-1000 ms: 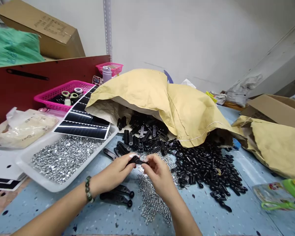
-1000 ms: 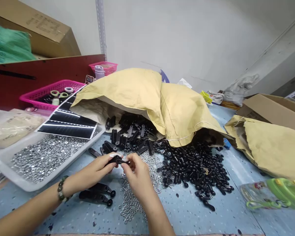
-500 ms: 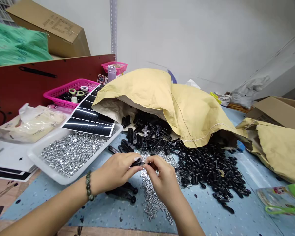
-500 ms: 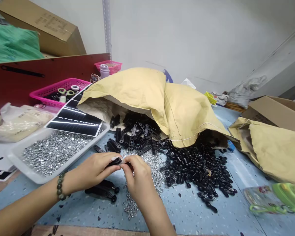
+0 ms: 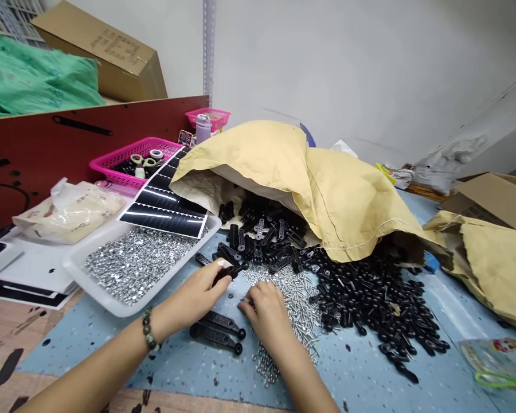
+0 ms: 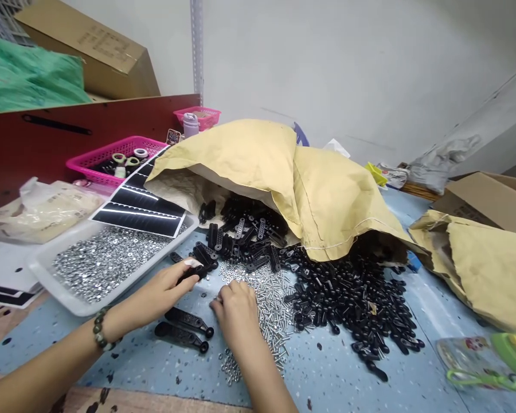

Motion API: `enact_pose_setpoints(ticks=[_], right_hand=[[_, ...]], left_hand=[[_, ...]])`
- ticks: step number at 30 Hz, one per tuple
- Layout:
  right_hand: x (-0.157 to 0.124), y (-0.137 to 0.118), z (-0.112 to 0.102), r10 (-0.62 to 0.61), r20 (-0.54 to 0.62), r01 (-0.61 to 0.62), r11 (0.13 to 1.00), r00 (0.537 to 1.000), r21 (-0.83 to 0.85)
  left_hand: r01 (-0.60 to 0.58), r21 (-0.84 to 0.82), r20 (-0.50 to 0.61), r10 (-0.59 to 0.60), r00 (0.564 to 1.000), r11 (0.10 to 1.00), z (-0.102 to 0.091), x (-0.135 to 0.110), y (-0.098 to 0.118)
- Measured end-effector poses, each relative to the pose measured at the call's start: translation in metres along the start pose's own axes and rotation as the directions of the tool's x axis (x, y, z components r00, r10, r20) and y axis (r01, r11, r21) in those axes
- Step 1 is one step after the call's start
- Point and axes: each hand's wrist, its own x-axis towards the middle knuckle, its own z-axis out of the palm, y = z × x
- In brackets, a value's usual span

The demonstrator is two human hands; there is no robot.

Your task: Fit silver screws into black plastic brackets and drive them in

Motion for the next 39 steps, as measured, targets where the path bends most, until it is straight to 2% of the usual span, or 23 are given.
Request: enact_pose_setpoints(ticks=[3,5,8,12,15,20,23,25,27,30,31,34,36,37,38,39], right_hand=[[-0.002,0.001,-0.004,0.012,-0.015,-0.012,1.0,1.0,0.0],[-0.009,0.006,-0.01,0.045,-0.061,-0.04,0.996,0.997,0.078],[-0.022,0.014,-0.014,0.085,-0.156,-0.047,0.972,0.984,0.232],[-0.03,0.018,-0.005,-0.02,-0.17,0.061,0.969,0.985,0.239],[-0.03,0.017,0.005,-0.073,-0.168,0.105,0.975,0.983,0.194],[-0.031,0.011,0.015,-0.11,-0.215,0.144,0.978,0.97,0.148],[-0.031,0.005,0.014,-0.109,-0.181,0.138,0.978,0.977,0.154],[-0.027,0.006,0.008,-0.092,-0.147,0.123,0.969,0.985,0.216],[-0.015,0.013,-0.002,-0.005,-0.193,0.059,0.959,0.981,0.277],[0.015,0.032,-0.016,0.179,-0.363,-0.088,0.963,0.914,0.254],[0.026,0.037,-0.019,0.196,-0.383,-0.114,0.968,0.903,0.225],[0.041,0.041,-0.025,0.187,-0.372,-0.128,0.975,0.909,0.179],[0.033,0.031,-0.026,0.225,-0.423,-0.125,0.959,0.878,0.253],[0.025,0.024,-0.026,0.238,-0.457,-0.1,0.947,0.857,0.307],[0.016,0.017,-0.025,0.242,-0.48,-0.058,0.929,0.844,0.366],[0.007,0.011,-0.025,0.188,-0.471,0.017,0.917,0.862,0.398]], left_hand=[[-0.079,-0.027,0.012,0.079,0.997,0.997,0.0,0.001,-0.006],[-0.12,-0.018,0.067,0.121,0.99,0.993,0.002,0.004,-0.008],[-0.225,0.097,0.189,0.204,0.961,0.97,0.012,0.011,-0.009],[-0.337,0.205,0.299,0.269,0.916,0.919,0.029,0.017,-0.012],[-0.362,0.204,0.328,0.285,0.901,0.91,0.032,0.015,-0.015],[-0.348,0.169,0.349,0.274,0.896,0.922,0.026,0.017,-0.019],[-0.339,0.158,0.349,0.268,0.898,0.928,0.02,0.02,-0.022],[-0.331,0.151,0.348,0.263,0.9,0.931,0.017,0.017,-0.023],[-0.306,0.15,0.353,0.238,0.905,0.94,0.013,0.009,-0.023],[-0.246,0.153,0.362,0.177,0.915,0.957,0.006,-0.005,-0.02],[-0.224,0.147,0.347,0.162,0.924,0.963,0.003,-0.008,-0.017],[-0.108,0.059,0.249,0.09,0.964,0.992,-0.001,-0.009,-0.007],[0.055,-0.115,0.21,-0.03,0.977,0.992,0.002,-0.001,0.002],[0.146,-0.241,0.219,-0.093,0.971,0.959,0.007,0.005,0.007],[0.224,-0.373,0.235,-0.142,0.962,0.9,0.012,0.011,0.011],[0.277,-0.495,0.251,-0.169,0.953,0.823,0.019,0.017,0.016]])
